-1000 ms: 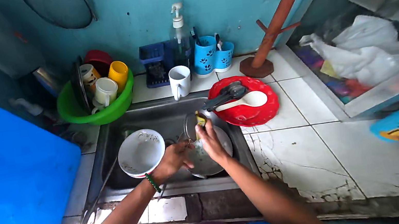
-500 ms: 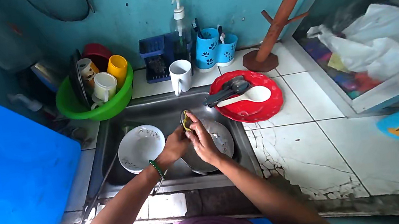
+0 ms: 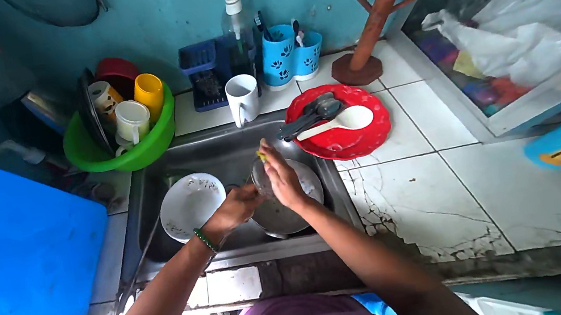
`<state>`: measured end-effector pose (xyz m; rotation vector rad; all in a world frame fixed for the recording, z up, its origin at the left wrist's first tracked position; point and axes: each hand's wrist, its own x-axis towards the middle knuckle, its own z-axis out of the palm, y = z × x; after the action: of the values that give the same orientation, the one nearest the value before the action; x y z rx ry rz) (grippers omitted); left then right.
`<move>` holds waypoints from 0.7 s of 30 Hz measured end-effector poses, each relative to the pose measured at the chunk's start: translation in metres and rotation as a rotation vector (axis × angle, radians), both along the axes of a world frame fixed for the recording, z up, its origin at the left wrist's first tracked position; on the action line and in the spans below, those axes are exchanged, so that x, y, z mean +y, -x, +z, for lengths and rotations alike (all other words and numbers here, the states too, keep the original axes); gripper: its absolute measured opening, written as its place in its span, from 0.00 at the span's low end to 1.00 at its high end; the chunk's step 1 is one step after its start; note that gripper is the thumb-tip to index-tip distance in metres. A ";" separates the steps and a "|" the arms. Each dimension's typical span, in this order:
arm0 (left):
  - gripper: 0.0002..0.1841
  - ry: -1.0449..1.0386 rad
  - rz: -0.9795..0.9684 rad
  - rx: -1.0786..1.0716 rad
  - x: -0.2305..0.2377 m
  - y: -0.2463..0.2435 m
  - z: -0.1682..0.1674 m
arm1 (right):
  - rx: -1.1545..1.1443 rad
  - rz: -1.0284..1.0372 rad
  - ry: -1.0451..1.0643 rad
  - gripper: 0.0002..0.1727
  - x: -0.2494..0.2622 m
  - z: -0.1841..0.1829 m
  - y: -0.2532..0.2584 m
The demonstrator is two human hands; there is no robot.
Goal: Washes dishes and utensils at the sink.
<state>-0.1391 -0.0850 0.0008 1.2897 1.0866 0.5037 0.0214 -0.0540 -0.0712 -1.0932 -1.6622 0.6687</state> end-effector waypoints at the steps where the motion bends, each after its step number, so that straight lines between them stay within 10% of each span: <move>1: 0.07 0.008 0.008 0.002 0.000 0.000 0.000 | 0.020 -0.013 0.025 0.25 -0.002 0.000 0.001; 21: 0.09 -0.022 -0.030 -0.033 -0.005 0.005 -0.001 | -0.174 -0.019 -0.330 0.17 -0.001 0.012 0.009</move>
<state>-0.1439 -0.0898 -0.0006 1.3107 1.0353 0.5140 0.0128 -0.0551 -0.0588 -0.9460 -1.8302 0.2776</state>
